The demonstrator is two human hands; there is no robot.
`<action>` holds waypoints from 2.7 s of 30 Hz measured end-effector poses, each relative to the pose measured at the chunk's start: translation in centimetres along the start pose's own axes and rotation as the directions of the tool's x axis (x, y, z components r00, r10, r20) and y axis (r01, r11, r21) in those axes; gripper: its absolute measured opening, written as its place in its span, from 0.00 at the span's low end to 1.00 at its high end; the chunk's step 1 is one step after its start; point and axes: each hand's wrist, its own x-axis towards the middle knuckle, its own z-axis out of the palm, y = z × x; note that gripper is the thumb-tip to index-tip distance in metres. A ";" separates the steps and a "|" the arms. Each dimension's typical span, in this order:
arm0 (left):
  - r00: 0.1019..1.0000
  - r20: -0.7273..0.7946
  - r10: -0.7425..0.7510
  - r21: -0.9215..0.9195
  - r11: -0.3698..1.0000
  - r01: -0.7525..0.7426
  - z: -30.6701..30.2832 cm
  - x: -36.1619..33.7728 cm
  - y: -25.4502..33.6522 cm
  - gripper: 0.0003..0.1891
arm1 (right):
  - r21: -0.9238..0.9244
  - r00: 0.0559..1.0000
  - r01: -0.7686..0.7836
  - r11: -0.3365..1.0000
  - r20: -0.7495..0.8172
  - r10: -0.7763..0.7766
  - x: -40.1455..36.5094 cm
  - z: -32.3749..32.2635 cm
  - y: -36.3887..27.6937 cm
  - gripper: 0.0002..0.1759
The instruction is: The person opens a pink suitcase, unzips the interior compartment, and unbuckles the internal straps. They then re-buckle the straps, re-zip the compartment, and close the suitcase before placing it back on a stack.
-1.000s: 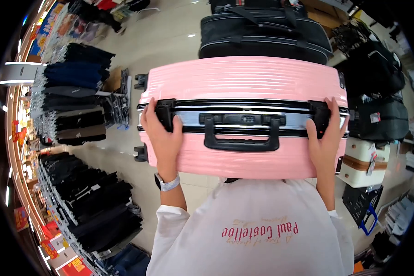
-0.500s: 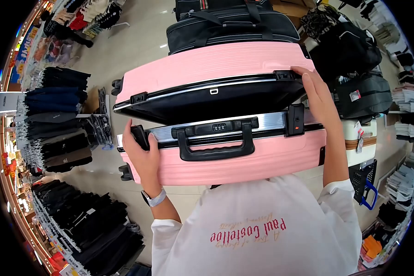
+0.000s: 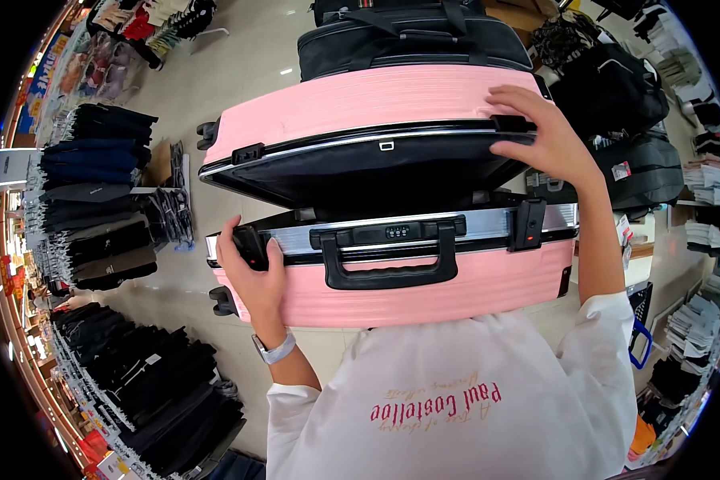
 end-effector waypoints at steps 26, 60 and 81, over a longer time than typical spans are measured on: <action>0.659 0.562 0.499 -0.131 0.841 -0.525 1.9 -1.3 6.6 0.27 | -0.328 0.978 0.183 0.927 0.158 -0.138 9.2 6.8 -1.6 0.24; 0.723 0.509 0.467 -0.117 0.870 -0.479 -2.7 -8.8 2.8 0.26 | -0.503 0.993 0.115 0.857 0.076 -0.088 11.0 9.9 -2.4 0.08; 0.747 0.444 0.495 -0.076 0.852 -0.518 -0.2 -16.9 4.5 0.25 | -0.611 0.860 0.304 0.731 -0.154 -0.486 5.6 0.7 -6.0 0.05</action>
